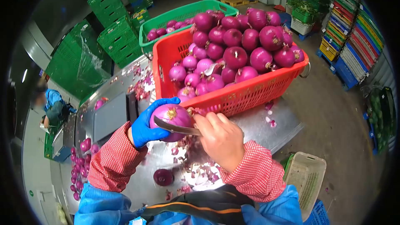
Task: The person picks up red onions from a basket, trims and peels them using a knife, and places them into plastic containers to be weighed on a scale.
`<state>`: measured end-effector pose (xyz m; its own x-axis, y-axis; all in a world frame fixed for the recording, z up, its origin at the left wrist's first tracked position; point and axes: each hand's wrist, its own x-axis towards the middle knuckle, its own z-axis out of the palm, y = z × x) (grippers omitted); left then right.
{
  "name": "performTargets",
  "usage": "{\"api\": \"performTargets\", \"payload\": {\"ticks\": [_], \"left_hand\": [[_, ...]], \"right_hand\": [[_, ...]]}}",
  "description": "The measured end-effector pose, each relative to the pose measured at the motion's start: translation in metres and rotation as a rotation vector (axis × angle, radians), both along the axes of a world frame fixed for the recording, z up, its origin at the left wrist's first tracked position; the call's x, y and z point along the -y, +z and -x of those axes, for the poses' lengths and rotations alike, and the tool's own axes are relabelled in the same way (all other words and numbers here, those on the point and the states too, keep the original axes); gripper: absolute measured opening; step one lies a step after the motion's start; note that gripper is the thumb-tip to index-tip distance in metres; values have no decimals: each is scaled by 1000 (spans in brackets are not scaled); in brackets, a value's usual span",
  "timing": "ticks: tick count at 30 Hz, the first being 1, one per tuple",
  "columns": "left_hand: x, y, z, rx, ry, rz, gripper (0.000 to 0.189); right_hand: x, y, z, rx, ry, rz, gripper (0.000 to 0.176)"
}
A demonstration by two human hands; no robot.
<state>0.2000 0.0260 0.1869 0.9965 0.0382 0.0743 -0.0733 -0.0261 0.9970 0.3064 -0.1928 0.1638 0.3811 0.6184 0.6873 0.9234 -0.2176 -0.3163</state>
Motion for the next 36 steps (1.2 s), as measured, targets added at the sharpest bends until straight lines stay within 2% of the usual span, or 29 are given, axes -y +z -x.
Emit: {"api": "performTargets", "payload": {"ticks": [2,6,8,11,13,14,15,16,17,18,19,20,22,23,25,26,27,30,31,34,35,36], "left_hand": [[6,-5,20,-99,-9,-4,81],[12,-21,48,-132,-10,49,77],[17,-22,58,-168,-52,47,74],[21,-38,65,-226,-87,192,71],[18,-47,74,-269,-128,202,74],[21,-43,76,-206,-140,195,75],[26,-36,75,-138,-153,186,76],[28,-34,76,-69,-155,181,77],[27,-45,79,-135,-94,288,78],[29,-55,75,-175,-10,238,87],[28,-65,76,-297,9,390,86],[28,-75,78,-421,27,539,86],[32,-101,76,-366,-278,893,87],[41,-105,77,-297,-188,774,87],[65,-94,72,-197,8,506,91],[75,-93,67,20,164,173,96],[75,-95,67,4,171,177,100],[71,-105,67,-31,214,186,107],[71,-110,68,-35,241,197,107],[73,-127,71,-45,404,276,98],[73,-130,71,-64,452,273,95],[73,-131,72,-83,500,270,93]], "right_hand": [[-1,3,9,72,38,59,30],[-4,-13,20,115,96,127,25],[-7,-27,20,111,130,89,24],[-3,-47,17,97,136,89,27],[5,-88,0,5,79,98,28],[12,-102,-9,-40,45,98,29],[23,-97,-7,-199,-11,173,31],[22,-94,-7,-271,27,121,33],[25,-90,2,-360,62,76,35],[27,-79,14,-450,91,27,37],[29,-62,24,-686,148,129,47],[24,-63,30,-726,243,46,50],[18,-72,40,-811,428,-116,57],[20,-79,40,-799,421,-112,54],[28,-93,33,-1532,580,-89,51],[32,-97,32,-1902,653,-75,50],[26,-87,43,-1966,569,-143,49],[21,-101,51,-2120,551,-113,45],[23,-107,47,-2091,563,-72,42],[24,-104,46,-1045,155,76,35],[25,-98,46,-680,43,15,23],[28,-88,47,-561,45,78,22]]}}
